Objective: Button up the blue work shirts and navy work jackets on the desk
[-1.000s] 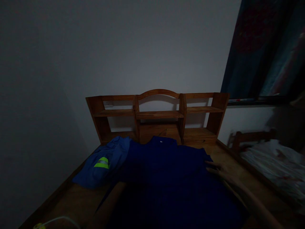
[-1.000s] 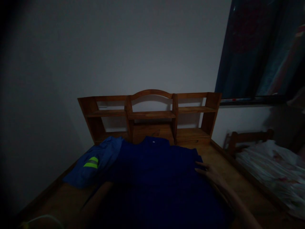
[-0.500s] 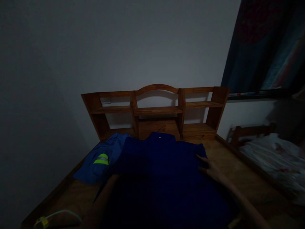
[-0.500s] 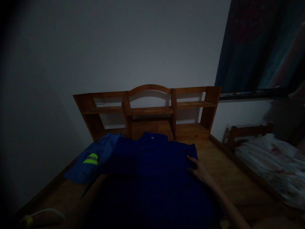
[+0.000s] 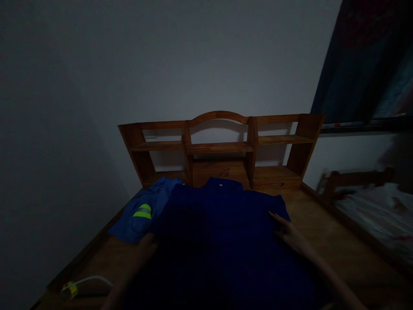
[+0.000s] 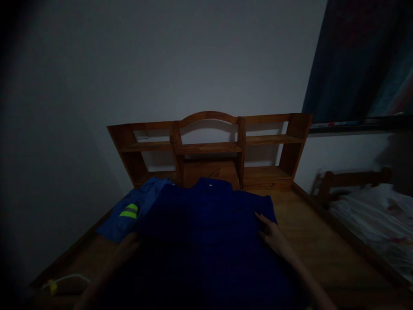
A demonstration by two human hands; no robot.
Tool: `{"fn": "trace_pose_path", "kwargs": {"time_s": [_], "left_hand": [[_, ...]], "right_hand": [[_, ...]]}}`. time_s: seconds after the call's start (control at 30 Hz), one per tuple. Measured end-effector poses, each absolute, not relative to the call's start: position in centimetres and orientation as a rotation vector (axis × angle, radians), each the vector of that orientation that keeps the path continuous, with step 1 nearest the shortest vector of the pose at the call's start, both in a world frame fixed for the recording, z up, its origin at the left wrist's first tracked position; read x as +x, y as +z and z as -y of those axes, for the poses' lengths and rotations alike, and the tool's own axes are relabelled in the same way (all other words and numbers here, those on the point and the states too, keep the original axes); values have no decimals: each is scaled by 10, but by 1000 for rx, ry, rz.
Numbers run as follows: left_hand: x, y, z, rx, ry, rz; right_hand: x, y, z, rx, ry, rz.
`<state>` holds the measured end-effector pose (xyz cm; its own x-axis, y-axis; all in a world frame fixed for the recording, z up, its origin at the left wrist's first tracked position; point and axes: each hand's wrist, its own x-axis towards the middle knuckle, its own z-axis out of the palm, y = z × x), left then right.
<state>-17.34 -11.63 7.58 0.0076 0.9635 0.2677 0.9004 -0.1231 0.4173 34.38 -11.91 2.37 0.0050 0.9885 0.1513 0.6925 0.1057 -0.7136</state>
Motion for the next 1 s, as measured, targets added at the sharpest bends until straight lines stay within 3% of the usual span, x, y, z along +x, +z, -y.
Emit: {"fn": "trace_pose_path", "kwargs": {"time_s": [0.17,0.37,0.5,0.63,0.8,1.0], "left_hand": [[-175,78,121,2483,960,-2114],[-186,33,101,3039,476,-1738],[-190,17,113,3003,516,-1794],[-146,49,110,2855,711,-1767],[-88,60,35,2806,400,-1497],[-44,22,-28,2536,216,-1659]], "right_hand": [[343,20,111,-1731,538,1755],[346,7,123,-1779,186,1795],[369,1,160,-1843,-107,1596],[386,4,183,-1935,86,1530],[389,8,177,-1970,454,1551],[430,-10,170,-2046,176,1525]]}}
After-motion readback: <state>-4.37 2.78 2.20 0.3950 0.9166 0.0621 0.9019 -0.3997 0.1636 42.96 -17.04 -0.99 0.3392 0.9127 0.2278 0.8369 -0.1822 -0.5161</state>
